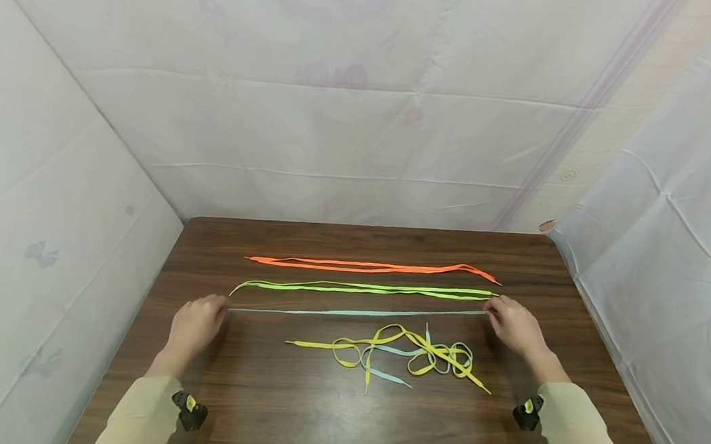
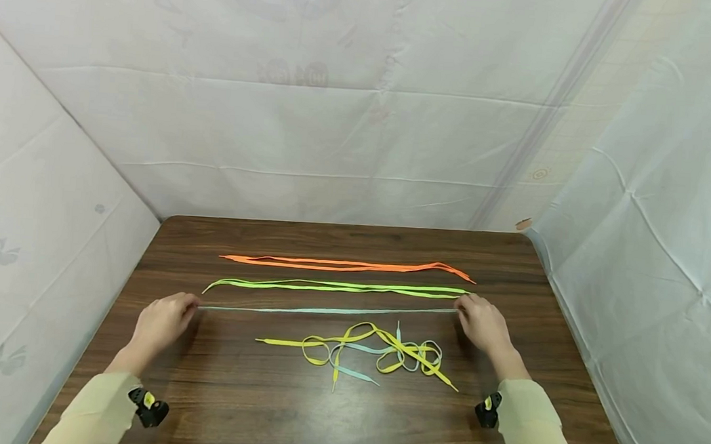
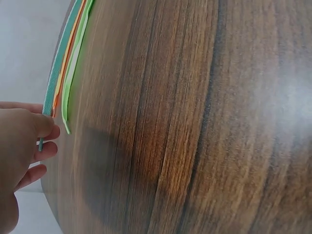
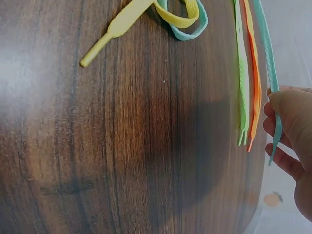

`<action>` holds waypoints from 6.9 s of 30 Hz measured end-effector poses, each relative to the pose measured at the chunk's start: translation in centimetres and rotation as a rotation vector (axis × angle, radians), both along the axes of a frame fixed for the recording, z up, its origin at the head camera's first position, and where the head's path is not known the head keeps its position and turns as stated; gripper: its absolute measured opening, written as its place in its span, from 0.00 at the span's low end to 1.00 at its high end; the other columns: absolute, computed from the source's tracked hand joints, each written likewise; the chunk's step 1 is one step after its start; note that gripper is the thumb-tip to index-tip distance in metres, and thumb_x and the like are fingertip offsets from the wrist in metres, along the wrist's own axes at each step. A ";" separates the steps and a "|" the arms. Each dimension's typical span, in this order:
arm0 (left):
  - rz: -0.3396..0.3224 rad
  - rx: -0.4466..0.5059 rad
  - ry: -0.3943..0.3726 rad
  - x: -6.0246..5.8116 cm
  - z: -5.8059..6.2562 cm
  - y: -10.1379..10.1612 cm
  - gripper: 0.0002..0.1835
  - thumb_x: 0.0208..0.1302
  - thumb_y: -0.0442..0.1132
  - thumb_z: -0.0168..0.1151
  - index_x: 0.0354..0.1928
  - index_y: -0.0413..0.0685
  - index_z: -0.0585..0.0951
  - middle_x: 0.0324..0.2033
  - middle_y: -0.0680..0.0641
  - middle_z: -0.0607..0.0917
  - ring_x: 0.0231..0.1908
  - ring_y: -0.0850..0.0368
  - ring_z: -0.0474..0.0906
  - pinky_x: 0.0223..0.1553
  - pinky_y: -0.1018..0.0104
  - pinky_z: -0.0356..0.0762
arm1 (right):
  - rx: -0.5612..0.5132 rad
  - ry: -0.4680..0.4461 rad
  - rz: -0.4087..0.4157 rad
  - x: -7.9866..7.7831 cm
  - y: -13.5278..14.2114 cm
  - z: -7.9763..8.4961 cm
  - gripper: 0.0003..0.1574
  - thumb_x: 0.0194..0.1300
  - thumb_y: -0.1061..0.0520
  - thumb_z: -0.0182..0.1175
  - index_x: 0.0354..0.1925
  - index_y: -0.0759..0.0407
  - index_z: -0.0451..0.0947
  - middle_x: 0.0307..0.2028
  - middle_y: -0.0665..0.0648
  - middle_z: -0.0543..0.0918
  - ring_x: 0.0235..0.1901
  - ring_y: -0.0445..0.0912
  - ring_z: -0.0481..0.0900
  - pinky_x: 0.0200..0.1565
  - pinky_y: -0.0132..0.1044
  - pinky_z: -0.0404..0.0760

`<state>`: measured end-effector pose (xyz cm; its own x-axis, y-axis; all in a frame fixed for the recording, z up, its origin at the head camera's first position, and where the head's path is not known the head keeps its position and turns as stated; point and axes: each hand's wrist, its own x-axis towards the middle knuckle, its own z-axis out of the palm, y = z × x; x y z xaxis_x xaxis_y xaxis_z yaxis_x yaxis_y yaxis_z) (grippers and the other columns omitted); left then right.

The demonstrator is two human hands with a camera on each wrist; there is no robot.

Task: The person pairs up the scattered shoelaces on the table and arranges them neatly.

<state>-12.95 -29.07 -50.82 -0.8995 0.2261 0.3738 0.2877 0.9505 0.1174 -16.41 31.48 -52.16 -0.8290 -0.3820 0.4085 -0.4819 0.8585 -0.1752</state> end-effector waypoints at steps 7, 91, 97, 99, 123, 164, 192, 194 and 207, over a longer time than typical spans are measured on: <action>0.024 0.025 -0.024 -0.9 -0.4 -0.1 0.03 0.47 0.28 0.61 0.26 0.42 0.79 0.20 0.47 0.80 0.18 0.54 0.75 0.18 0.59 0.70 | 0.022 -0.028 -0.053 -0.4 0.3 0.0 0.08 0.46 0.65 0.62 0.29 0.56 0.75 0.23 0.51 0.75 0.20 0.43 0.71 0.20 0.38 0.68; 0.130 0.094 -0.341 -0.6 -0.3 1.0 0.17 0.49 0.37 0.63 0.43 0.42 0.76 0.43 0.37 0.74 0.40 0.39 0.73 0.29 0.47 0.71 | 0.039 -0.172 -0.179 1.9 0.1 -1.4 0.18 0.50 0.58 0.61 0.42 0.59 0.74 0.37 0.63 0.75 0.35 0.58 0.73 0.31 0.52 0.71; 0.087 0.065 -0.262 0.1 0.1 2.8 0.18 0.47 0.38 0.65 0.43 0.43 0.76 0.41 0.40 0.75 0.39 0.42 0.73 0.30 0.50 0.72 | 0.038 -0.160 -0.128 2.6 -1.0 -1.1 0.16 0.50 0.58 0.61 0.40 0.58 0.76 0.36 0.59 0.76 0.35 0.55 0.74 0.32 0.51 0.72; 0.061 0.062 -0.232 0.2 0.3 3.6 0.19 0.46 0.38 0.66 0.42 0.44 0.77 0.40 0.42 0.76 0.39 0.44 0.74 0.31 0.51 0.72 | 0.033 -0.158 -0.110 2.8 -1.5 -1.0 0.15 0.50 0.57 0.61 0.40 0.58 0.76 0.35 0.58 0.76 0.35 0.54 0.74 0.32 0.51 0.72; -0.235 0.044 -0.139 0.8 -0.1 15.4 0.16 0.45 0.41 0.66 0.39 0.48 0.79 0.34 0.51 0.78 0.37 0.56 0.74 0.39 0.63 0.72 | 0.012 -0.068 0.066 3.6 -6.5 -0.1 0.14 0.47 0.57 0.64 0.37 0.55 0.77 0.33 0.52 0.76 0.32 0.47 0.74 0.29 0.42 0.71; -0.254 -0.304 -0.103 2.6 -1.9 25.7 0.12 0.48 0.49 0.62 0.31 0.51 0.77 0.23 0.52 0.76 0.26 0.57 0.72 0.27 0.66 0.69 | 0.072 -0.067 0.296 5.7 -14.9 -1.4 0.13 0.50 0.54 0.62 0.38 0.51 0.76 0.34 0.48 0.74 0.35 0.43 0.73 0.41 0.45 0.74; -0.301 -0.095 0.022 3.5 0.8 23.9 0.04 0.47 0.40 0.63 0.23 0.54 0.76 0.18 0.58 0.75 0.19 0.63 0.73 0.19 0.71 0.67 | 0.079 -0.006 0.299 6.1 -15.1 -1.4 0.12 0.49 0.55 0.63 0.35 0.52 0.75 0.30 0.48 0.75 0.32 0.43 0.76 0.42 0.45 0.74; -0.299 -0.085 0.028 3.6 0.7 23.5 0.04 0.48 0.39 0.62 0.22 0.54 0.76 0.17 0.58 0.74 0.18 0.64 0.72 0.19 0.71 0.68 | 0.059 0.008 0.312 6.1 -14.8 -1.2 0.11 0.48 0.55 0.64 0.33 0.52 0.75 0.29 0.48 0.75 0.31 0.43 0.76 0.42 0.45 0.74; -0.265 -0.058 0.032 3.6 0.6 20.5 0.05 0.48 0.34 0.61 0.21 0.52 0.77 0.17 0.57 0.76 0.17 0.63 0.72 0.17 0.71 0.67 | -0.021 -0.002 0.333 6.5 -12.9 0.0 0.09 0.46 0.57 0.66 0.28 0.52 0.75 0.26 0.44 0.71 0.25 0.37 0.65 0.27 0.32 0.67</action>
<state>-9.32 -8.61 -50.24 -0.7940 0.4741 0.3805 0.5303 0.8462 0.0524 -9.91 18.59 -52.19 -0.6607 -0.6237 0.4178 -0.7352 0.6500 -0.1924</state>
